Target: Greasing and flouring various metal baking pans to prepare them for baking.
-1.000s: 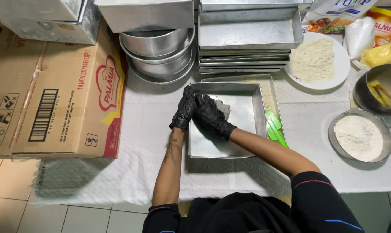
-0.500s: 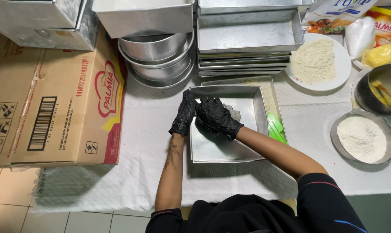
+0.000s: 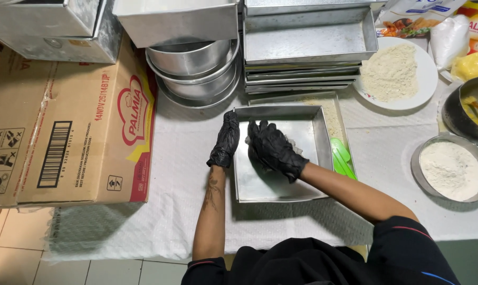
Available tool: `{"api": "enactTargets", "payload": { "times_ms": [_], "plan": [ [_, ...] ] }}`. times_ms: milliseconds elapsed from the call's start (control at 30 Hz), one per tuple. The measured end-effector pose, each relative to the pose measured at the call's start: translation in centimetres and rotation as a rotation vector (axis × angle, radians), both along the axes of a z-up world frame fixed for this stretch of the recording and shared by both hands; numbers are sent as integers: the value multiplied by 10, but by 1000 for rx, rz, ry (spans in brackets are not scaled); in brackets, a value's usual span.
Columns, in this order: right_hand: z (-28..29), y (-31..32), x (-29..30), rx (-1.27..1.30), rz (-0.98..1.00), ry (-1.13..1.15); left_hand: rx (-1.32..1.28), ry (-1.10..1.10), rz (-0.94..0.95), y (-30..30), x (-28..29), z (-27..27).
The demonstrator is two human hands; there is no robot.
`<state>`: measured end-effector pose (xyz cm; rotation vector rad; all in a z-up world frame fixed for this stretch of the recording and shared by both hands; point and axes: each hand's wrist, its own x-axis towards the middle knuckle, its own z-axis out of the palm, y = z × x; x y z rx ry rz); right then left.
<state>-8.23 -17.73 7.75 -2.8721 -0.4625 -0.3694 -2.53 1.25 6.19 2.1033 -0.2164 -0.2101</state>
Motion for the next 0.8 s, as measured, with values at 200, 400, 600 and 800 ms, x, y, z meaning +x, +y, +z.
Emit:
{"api": "enactTargets", "payload": {
  "times_ms": [200,400,600,800],
  "plan": [
    [-2,6,-71,39,-97,15,1367,-691,-134,-5,16,-62],
    [41,30,-5,85,-195,37,406,3,147,-17,13,-19],
    [2,23,16,118,-230,72,115,221,375,-21,0,24],
    [-18,-60,17,7,-209,43,38,214,436,-28,8,18]
  ]
}}
